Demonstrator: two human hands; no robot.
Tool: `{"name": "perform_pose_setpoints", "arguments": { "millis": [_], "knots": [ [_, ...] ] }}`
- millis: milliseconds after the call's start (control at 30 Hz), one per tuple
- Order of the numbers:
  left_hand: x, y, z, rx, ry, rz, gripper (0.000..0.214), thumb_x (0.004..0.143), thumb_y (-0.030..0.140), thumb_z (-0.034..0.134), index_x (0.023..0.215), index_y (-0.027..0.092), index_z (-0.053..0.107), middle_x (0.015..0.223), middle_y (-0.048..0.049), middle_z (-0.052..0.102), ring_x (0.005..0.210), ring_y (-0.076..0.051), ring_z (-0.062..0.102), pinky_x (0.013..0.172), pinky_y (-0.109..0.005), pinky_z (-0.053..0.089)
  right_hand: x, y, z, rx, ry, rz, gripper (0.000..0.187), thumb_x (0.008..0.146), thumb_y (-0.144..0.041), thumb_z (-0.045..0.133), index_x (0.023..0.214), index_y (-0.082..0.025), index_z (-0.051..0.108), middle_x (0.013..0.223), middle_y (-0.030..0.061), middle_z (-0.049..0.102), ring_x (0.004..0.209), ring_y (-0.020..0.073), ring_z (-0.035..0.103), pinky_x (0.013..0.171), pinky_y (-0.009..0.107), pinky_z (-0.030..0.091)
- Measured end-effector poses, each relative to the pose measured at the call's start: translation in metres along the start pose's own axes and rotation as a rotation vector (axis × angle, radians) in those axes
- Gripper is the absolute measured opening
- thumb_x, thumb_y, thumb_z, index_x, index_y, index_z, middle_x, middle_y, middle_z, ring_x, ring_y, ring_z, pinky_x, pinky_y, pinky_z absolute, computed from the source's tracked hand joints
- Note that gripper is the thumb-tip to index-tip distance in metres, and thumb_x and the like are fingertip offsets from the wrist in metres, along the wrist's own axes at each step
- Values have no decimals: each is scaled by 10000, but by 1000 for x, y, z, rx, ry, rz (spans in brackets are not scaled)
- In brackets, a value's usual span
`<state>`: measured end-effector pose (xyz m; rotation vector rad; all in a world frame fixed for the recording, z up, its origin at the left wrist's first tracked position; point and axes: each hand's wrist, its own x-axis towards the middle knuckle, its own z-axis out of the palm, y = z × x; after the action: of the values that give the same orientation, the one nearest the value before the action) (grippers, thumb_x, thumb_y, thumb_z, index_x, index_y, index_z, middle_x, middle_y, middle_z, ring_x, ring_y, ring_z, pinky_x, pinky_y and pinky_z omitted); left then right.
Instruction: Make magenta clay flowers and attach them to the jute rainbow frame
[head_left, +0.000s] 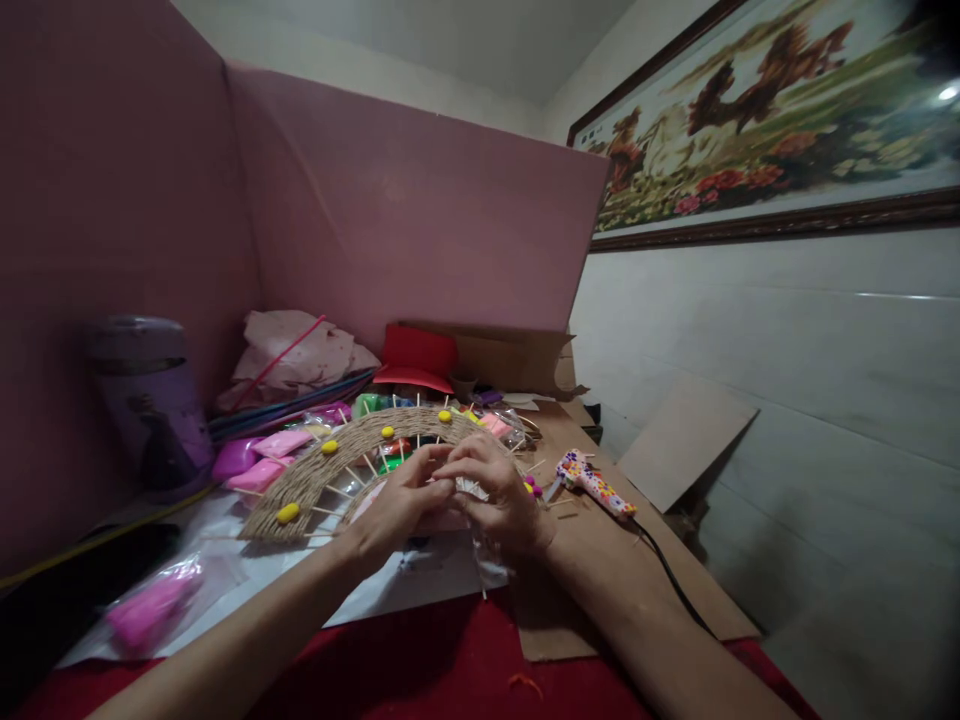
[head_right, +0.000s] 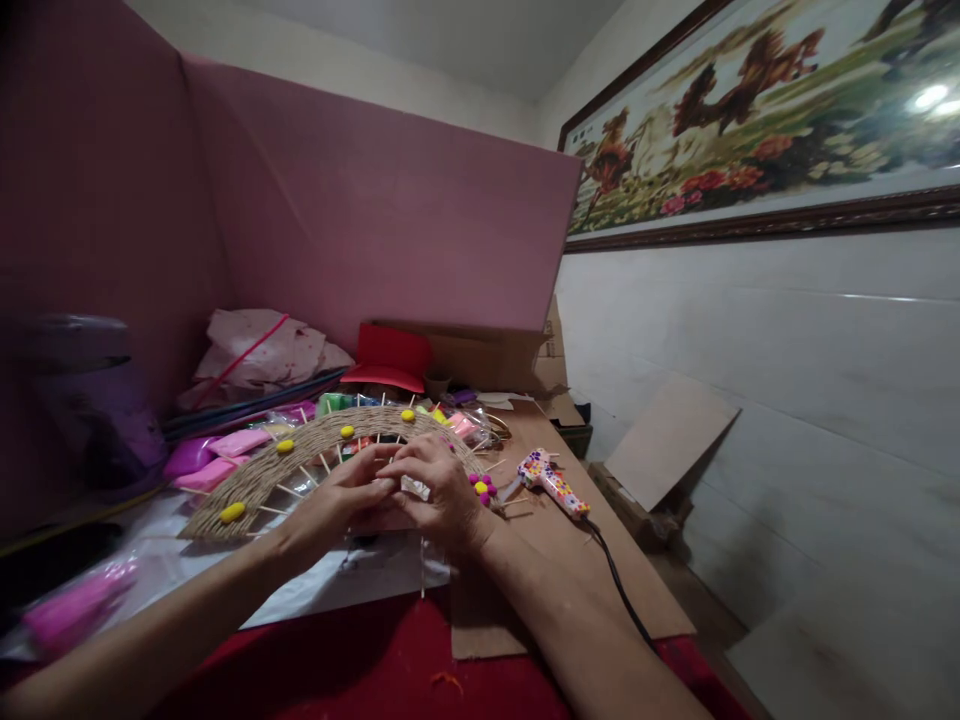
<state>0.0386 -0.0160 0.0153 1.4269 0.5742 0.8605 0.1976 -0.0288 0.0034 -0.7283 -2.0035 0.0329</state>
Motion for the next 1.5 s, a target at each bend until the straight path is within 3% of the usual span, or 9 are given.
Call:
{"name": "perform_pose_setpoints", "arguments": {
  "millis": [133, 300, 400, 533, 767, 1067, 1333, 1500],
  "knots": [
    [-15, -7, -10, 25, 23, 7, 438, 741, 346, 641, 1130, 204, 500, 1025, -60, 572, 839, -168, 561, 651, -246, 451, -2, -8, 10, 5, -46, 17, 149, 795, -186, 588, 937, -200, 630, 907, 60, 589, 899, 202, 520, 813, 370, 437],
    [-19, -20, -18, 82, 69, 23, 384, 783, 408, 596, 1080, 172, 537, 791, -26, 604, 574, -101, 517, 490, -208, 365, -6, -7, 12, -75, -68, -7, 102, 783, -198, 604, 885, -191, 614, 865, 62, 586, 847, 208, 517, 770, 367, 438],
    [-18, -26, -20, 19, 23, 34, 282, 794, 385, 591, 941, 145, 580, 688, -14, 593, 495, -73, 464, 453, -199, 322, -7, -5, 10, -74, -66, -7, 124, 786, -184, 597, 909, -200, 602, 870, 58, 588, 846, 207, 521, 758, 359, 441],
    [-17, -30, -20, -122, 51, 36, 277, 750, 338, 650, 942, 153, 572, 735, -27, 622, 509, -79, 497, 448, -197, 326, -7, -6, 8, -75, -80, 14, 104, 827, -220, 572, 922, -199, 608, 853, 57, 597, 821, 195, 534, 733, 342, 445],
    [-18, -29, -19, -167, 88, 48, 233, 733, 309, 670, 889, 150, 601, 785, -34, 642, 576, -91, 553, 576, -238, 425, -7, -8, 7, -133, -133, -4, 81, 843, -197, 538, 896, -182, 596, 804, 56, 607, 763, 182, 540, 686, 318, 437],
    [-18, -27, -16, -210, 140, 31, 156, 669, 230, 700, 763, 145, 609, 708, -11, 632, 554, -84, 536, 551, -221, 409, -7, -9, 10, -100, -128, 3, 56, 842, -197, 540, 839, -176, 592, 735, 35, 606, 695, 156, 546, 657, 299, 446],
    [-18, -23, -12, -274, 215, 6, 125, 628, 162, 689, 689, 149, 581, 541, 30, 567, 462, -64, 482, 430, -173, 313, -7, -12, 9, -41, -111, 48, 88, 829, -246, 577, 807, -168, 613, 688, 13, 601, 611, 122, 520, 599, 265, 441],
    [-20, -19, -12, -330, 220, 24, 168, 623, 179, 722, 732, 146, 598, 610, 25, 597, 485, -63, 491, 540, -232, 446, -7, -8, 6, -26, -54, 105, 122, 813, -280, 608, 835, -167, 647, 686, 29, 628, 604, 131, 538, 584, 268, 448]
  ]
}}
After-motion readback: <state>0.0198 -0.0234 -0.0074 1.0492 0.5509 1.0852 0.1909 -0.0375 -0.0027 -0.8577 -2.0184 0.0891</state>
